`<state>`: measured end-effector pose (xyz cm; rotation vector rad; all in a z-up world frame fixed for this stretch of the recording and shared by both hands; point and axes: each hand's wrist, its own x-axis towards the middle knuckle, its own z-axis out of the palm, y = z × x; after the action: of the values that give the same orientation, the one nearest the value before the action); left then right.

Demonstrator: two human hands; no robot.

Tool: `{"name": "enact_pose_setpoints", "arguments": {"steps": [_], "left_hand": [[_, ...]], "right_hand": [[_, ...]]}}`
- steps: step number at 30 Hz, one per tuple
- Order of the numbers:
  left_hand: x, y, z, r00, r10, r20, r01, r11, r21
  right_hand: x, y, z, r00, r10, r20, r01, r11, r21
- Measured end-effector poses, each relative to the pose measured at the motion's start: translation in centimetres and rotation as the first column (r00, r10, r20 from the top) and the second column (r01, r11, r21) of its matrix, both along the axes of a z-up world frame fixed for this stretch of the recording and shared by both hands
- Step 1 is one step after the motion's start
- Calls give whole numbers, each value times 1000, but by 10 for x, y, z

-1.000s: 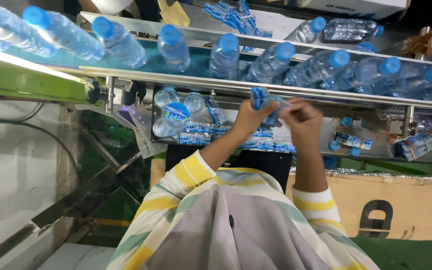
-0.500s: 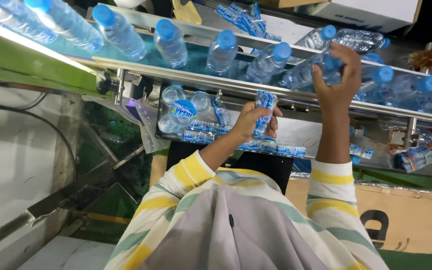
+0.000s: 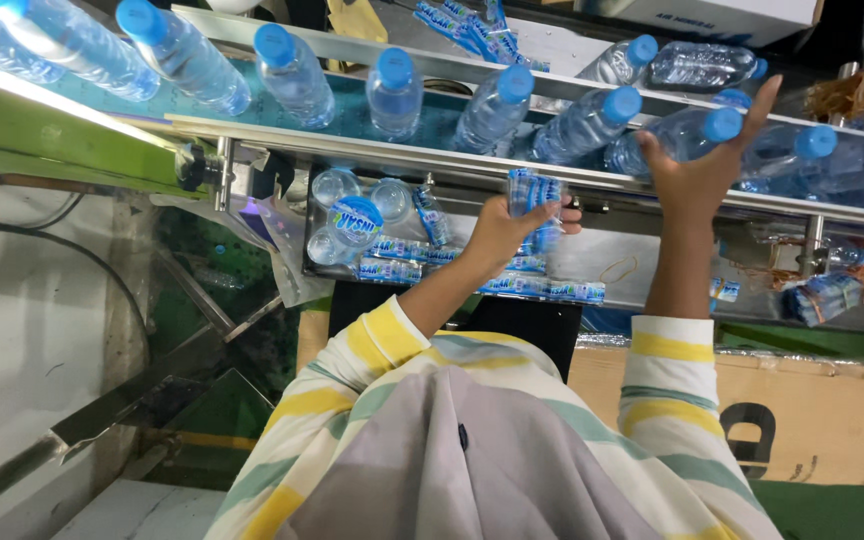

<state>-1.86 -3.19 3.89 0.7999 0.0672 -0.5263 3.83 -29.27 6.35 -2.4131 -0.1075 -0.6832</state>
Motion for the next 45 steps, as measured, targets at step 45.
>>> {"name": "enact_pose_setpoints", "arguments": {"steps": [45], "left_hand": [[3,19,-12,960,247,-133,-240,969,62]], "right_hand": [[26,132,45,856,447,258,-473,880,45]]}}
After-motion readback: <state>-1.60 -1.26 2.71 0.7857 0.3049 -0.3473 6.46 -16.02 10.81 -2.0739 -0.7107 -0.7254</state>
